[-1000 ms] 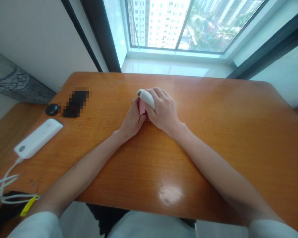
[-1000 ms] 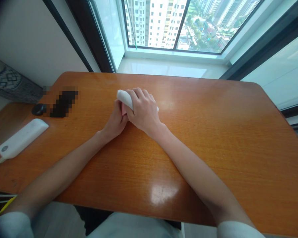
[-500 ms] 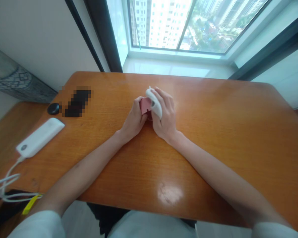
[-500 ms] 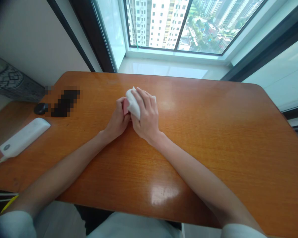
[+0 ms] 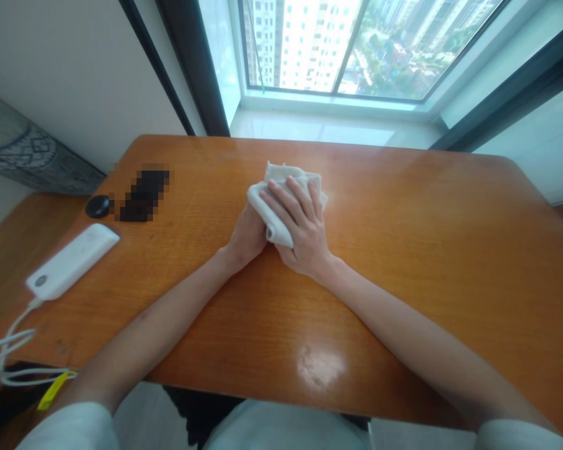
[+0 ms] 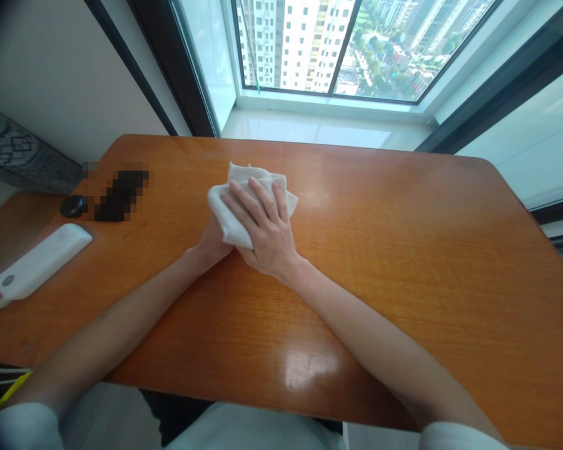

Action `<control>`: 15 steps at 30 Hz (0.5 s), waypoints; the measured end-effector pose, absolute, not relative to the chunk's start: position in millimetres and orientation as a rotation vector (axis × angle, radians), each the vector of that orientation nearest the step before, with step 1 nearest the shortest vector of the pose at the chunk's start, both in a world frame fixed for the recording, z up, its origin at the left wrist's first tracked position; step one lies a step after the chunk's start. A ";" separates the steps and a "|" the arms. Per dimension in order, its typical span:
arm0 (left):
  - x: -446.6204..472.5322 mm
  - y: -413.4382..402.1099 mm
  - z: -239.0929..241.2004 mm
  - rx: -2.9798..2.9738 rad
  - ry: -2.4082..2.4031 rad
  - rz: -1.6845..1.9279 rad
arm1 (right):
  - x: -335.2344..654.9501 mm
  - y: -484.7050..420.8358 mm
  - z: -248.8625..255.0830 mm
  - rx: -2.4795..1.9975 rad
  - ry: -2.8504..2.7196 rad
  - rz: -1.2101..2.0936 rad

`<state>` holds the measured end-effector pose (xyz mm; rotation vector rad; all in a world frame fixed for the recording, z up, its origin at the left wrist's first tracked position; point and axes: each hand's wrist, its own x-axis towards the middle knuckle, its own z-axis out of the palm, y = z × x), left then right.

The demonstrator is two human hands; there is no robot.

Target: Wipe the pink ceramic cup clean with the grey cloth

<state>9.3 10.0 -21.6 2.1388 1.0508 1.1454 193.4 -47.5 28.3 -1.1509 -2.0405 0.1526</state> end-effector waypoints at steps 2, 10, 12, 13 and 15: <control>10.8 9.1 -20.8 2.125 1.105 1.197 | 195.8 -40.0 22.6 -1.267 -1.821 0.289; 11.4 7.4 -20.9 2.140 1.139 1.226 | 195.3 -38.6 19.7 -1.150 -1.804 0.265; 11.2 7.8 -21.7 2.143 1.138 1.229 | 195.2 -37.3 21.0 -1.121 -1.834 0.285; 11.4 7.7 -21.5 2.136 1.149 1.229 | 195.8 -35.2 20.3 -1.186 -1.747 0.367; 12.0 7.1 -20.2 2.115 1.181 1.229 | 197.7 -30.9 17.4 -1.390 -1.451 0.582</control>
